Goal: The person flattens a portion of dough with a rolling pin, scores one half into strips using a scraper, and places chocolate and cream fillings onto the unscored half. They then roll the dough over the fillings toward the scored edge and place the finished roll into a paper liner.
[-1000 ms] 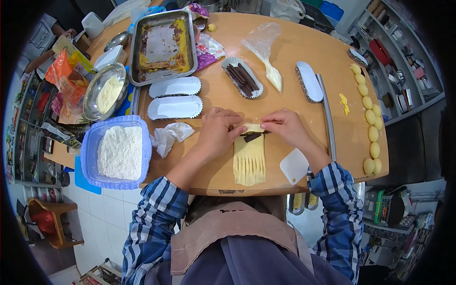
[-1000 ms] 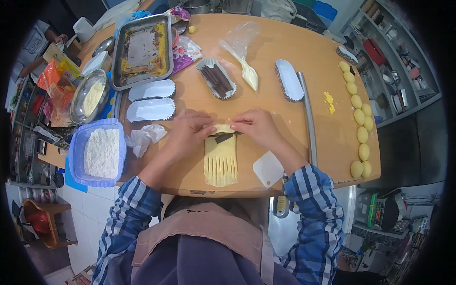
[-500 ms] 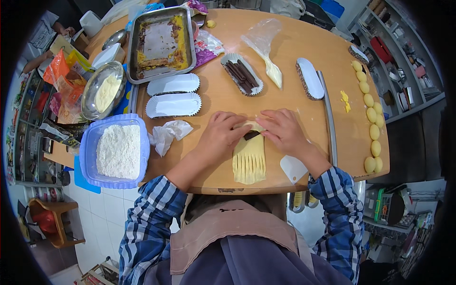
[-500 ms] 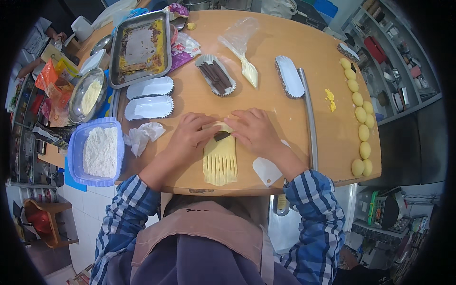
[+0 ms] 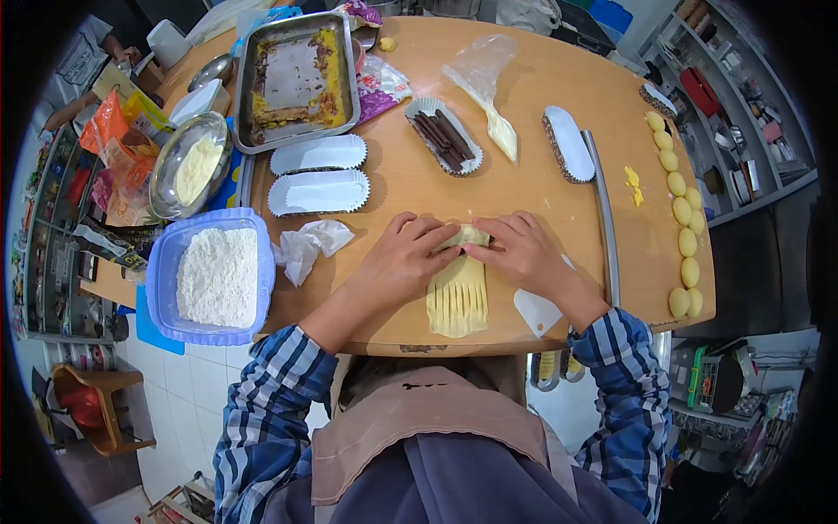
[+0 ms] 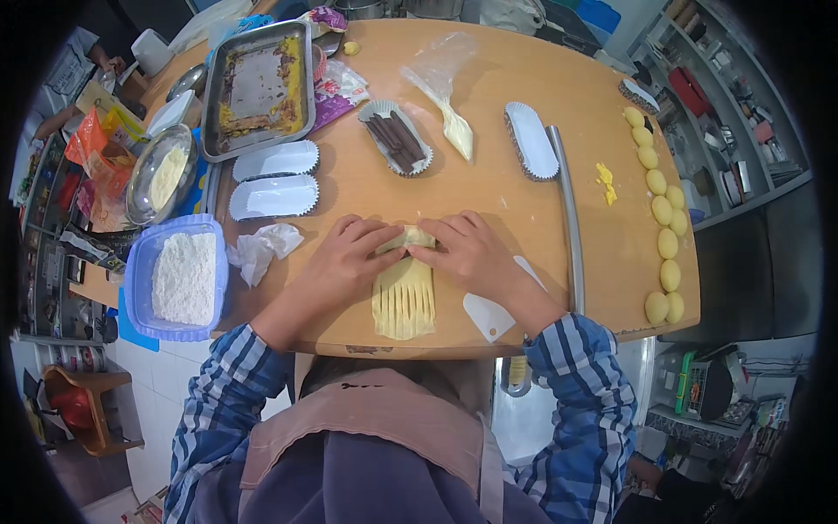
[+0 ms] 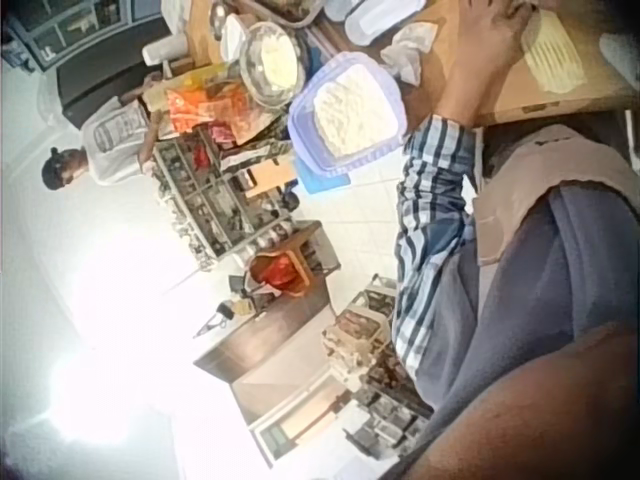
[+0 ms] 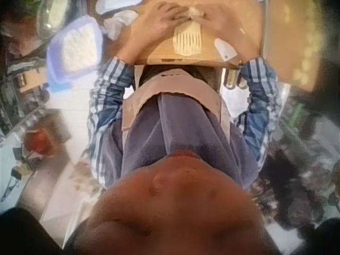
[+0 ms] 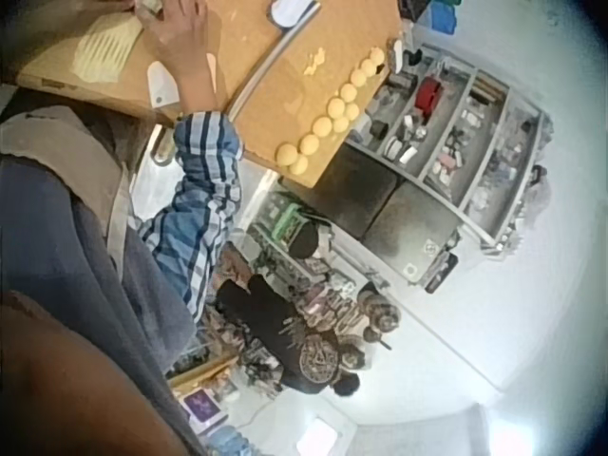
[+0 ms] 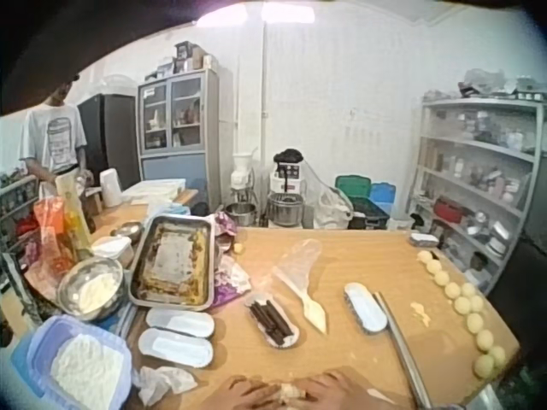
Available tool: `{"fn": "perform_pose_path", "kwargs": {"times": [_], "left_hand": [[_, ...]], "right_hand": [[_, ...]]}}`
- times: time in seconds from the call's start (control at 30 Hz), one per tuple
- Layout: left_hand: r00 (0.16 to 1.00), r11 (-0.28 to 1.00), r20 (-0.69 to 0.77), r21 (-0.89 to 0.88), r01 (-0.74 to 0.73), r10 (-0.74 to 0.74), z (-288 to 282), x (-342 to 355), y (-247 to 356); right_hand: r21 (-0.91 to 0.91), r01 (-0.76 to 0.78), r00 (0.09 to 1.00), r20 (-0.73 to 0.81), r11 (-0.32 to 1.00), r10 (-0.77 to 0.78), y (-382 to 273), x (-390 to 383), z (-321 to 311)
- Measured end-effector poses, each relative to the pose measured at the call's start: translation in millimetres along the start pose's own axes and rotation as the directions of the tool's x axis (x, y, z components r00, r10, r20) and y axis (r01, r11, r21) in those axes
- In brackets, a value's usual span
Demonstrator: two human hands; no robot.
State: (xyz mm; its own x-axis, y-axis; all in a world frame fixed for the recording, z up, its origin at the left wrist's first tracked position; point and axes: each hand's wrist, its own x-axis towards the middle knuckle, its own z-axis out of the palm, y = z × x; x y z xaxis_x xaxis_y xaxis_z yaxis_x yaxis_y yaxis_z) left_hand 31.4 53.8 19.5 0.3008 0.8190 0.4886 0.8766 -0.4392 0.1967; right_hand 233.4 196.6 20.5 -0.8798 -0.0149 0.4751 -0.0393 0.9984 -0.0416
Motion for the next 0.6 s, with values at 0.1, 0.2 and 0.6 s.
{"fn": "perform_pose_path", "kwargs": {"times": [0.1, 0.2, 0.6], "left_hand": [[0.998, 0.997, 0.000, -0.050, 0.059, -0.059, -2, -1, 3], [0.985, 0.975, -0.005, -0.144, 0.167, -0.170, -2, -2, 3], [0.835, 0.656, 0.074, -0.582, 0.480, -0.546, 7, 2, -4]], "right_hand": [[0.029, -0.026, 0.999, -0.032, 0.999, 0.027, -1, -1, -1], [0.087, -0.050, 0.996, -0.068, 0.995, 0.056, -1, 1, -2], [0.365, -0.188, 0.969, -0.080, 0.912, 0.232, 1, 3, 5]]}}
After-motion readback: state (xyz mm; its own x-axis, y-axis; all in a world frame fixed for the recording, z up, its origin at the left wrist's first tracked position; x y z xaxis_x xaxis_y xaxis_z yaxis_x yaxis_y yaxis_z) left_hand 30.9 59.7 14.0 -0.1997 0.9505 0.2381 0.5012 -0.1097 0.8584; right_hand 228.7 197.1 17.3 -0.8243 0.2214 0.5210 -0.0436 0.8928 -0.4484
